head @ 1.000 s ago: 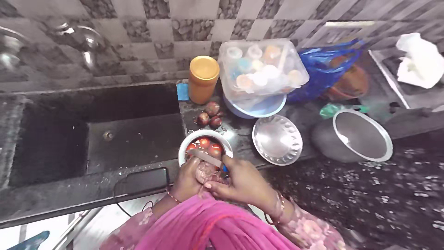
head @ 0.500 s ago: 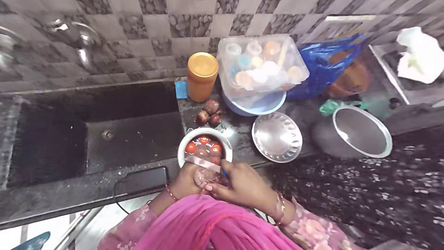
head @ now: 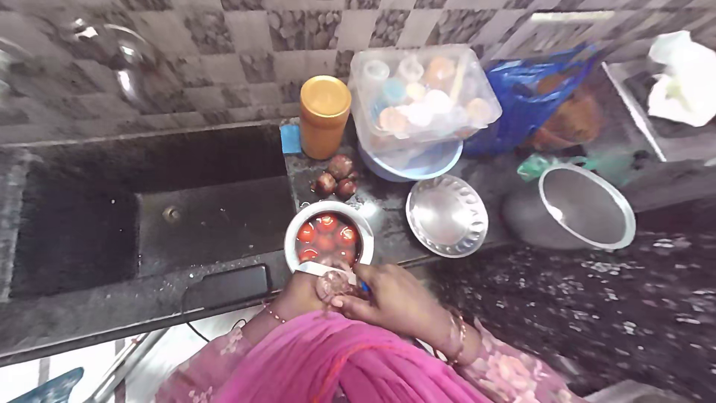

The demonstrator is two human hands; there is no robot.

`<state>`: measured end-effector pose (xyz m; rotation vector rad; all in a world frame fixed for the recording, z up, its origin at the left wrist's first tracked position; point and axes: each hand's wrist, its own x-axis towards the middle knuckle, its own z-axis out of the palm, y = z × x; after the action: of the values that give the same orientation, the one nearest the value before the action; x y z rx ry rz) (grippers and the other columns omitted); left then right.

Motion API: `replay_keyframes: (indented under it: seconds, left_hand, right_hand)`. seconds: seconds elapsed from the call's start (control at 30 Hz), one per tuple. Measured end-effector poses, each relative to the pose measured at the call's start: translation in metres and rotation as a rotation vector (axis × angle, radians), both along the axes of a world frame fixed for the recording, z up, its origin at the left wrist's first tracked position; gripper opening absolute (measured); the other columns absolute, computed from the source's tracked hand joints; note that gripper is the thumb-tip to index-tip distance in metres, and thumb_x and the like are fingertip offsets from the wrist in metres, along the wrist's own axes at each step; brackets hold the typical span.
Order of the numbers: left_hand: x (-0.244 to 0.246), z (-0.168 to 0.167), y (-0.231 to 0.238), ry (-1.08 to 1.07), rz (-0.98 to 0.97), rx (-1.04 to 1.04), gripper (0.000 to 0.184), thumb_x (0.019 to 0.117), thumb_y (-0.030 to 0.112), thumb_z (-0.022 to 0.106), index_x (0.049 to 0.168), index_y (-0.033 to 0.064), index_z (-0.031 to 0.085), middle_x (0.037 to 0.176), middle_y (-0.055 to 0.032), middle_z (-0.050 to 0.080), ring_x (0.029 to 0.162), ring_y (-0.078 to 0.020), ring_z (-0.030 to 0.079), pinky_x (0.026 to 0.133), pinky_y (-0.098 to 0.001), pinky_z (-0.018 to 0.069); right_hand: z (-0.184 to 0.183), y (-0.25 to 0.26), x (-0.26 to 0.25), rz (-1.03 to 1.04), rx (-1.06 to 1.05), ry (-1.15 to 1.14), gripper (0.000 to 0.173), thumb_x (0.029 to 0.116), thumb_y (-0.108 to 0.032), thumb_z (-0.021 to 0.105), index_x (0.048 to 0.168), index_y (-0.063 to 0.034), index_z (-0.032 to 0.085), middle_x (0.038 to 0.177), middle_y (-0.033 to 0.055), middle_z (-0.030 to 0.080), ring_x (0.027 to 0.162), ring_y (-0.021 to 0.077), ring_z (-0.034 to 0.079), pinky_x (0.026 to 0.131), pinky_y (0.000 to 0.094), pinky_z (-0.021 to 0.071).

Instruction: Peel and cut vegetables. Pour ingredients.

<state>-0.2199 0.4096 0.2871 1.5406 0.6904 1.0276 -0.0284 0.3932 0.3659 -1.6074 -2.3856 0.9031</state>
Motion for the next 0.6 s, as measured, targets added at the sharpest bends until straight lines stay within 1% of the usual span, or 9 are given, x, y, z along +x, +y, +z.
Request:
replay_keyframes:
  seconds: [0.07,0.13,0.17,0.3,0.4,0.47,0.53,0.57,0.6]
  left_hand:
    - [0.001,0.001,0.002,-0.004,-0.008,-0.014,0.034,0.0722,0.010,0.080,0.099,-0.0068,0.067,0.098,-0.0066,0.071,0.095,0.0013,0.064,0.090,-0.0154,0.0512]
    - [0.003,-0.002,0.000,-0.011,0.032,-0.015,0.035,0.0715,0.010,0.080,0.100,-0.0066,0.067,0.098,-0.0064,0.071,0.095,0.0016,0.064,0.090,-0.0154,0.0510]
    - [0.005,-0.003,-0.002,-0.024,0.054,-0.009,0.035,0.0733,0.012,0.080,0.100,-0.0061,0.067,0.098,-0.0053,0.071,0.096,0.0027,0.064,0.090,-0.0149,0.0508]
    - [0.011,-0.005,-0.006,-0.102,0.125,-0.009,0.033,0.0776,0.012,0.079,0.101,-0.0062,0.065,0.100,-0.0014,0.070,0.097,0.0048,0.063,0.090,-0.0145,0.0518]
    - [0.013,-0.004,-0.007,-0.101,0.178,-0.010,0.032,0.0768,0.008,0.078,0.101,-0.0082,0.066,0.099,-0.0046,0.071,0.095,0.0026,0.065,0.089,-0.0158,0.0533]
    - [0.013,-0.001,-0.005,-0.104,0.132,-0.024,0.030,0.0774,0.007,0.077,0.101,-0.0066,0.064,0.099,-0.0026,0.070,0.095,0.0035,0.064,0.089,-0.0153,0.0525]
    - [0.010,0.001,0.000,-0.078,0.037,-0.024,0.027,0.0773,0.002,0.074,0.101,-0.0097,0.065,0.097,-0.0066,0.070,0.093,0.0024,0.063,0.088,-0.0143,0.0508]
    - [0.008,-0.004,0.002,-0.068,-0.012,-0.015,0.025,0.0780,0.000,0.072,0.101,-0.0086,0.066,0.096,-0.0068,0.070,0.092,0.0021,0.063,0.087,-0.0142,0.0509]
    - [0.005,-0.011,0.005,-0.052,-0.058,0.001,0.024,0.0800,0.001,0.072,0.103,-0.0053,0.066,0.097,-0.0063,0.070,0.092,0.0010,0.064,0.087,-0.0153,0.0514]
  right_hand:
    - [-0.002,0.001,0.001,0.015,0.009,0.012,0.064,0.0951,-0.066,0.051,0.080,-0.0041,0.061,0.060,0.0085,0.053,0.056,0.0273,0.059,0.049,0.0461,0.0456]
    - [-0.004,0.000,0.002,0.008,-0.027,0.026,0.064,0.0961,-0.066,0.051,0.081,-0.0038,0.062,0.061,0.0086,0.054,0.058,0.0271,0.060,0.052,0.0467,0.0465]
    - [-0.005,-0.001,0.002,-0.003,-0.034,0.038,0.064,0.0963,-0.065,0.051,0.081,-0.0042,0.062,0.061,0.0081,0.054,0.058,0.0262,0.059,0.052,0.0460,0.0462]
    - [-0.014,-0.009,0.002,-0.054,-0.020,0.087,0.061,0.0976,-0.062,0.050,0.076,-0.0068,0.059,0.057,0.0047,0.048,0.052,0.0214,0.053,0.047,0.0415,0.0419]
    - [-0.019,-0.011,0.002,-0.079,0.015,0.116,0.061,0.0985,-0.062,0.048,0.073,-0.0073,0.058,0.055,0.0041,0.048,0.050,0.0204,0.053,0.044,0.0400,0.0412]
    - [-0.018,-0.011,0.003,-0.083,0.030,0.119,0.060,0.0981,-0.060,0.050,0.073,-0.0067,0.059,0.055,0.0045,0.048,0.050,0.0208,0.053,0.045,0.0405,0.0415]
    - [-0.015,-0.010,0.004,-0.052,0.088,0.073,0.061,0.0969,-0.063,0.050,0.075,-0.0072,0.060,0.054,0.0045,0.048,0.049,0.0218,0.053,0.044,0.0410,0.0410]
    - [-0.013,-0.009,0.004,-0.027,0.127,0.037,0.062,0.0961,-0.065,0.049,0.076,-0.0075,0.061,0.053,0.0048,0.049,0.048,0.0230,0.055,0.043,0.0418,0.0415]
    - [-0.010,-0.007,0.003,0.000,0.156,0.001,0.063,0.0961,-0.067,0.048,0.077,-0.0081,0.062,0.054,0.0050,0.050,0.049,0.0242,0.056,0.043,0.0428,0.0423]
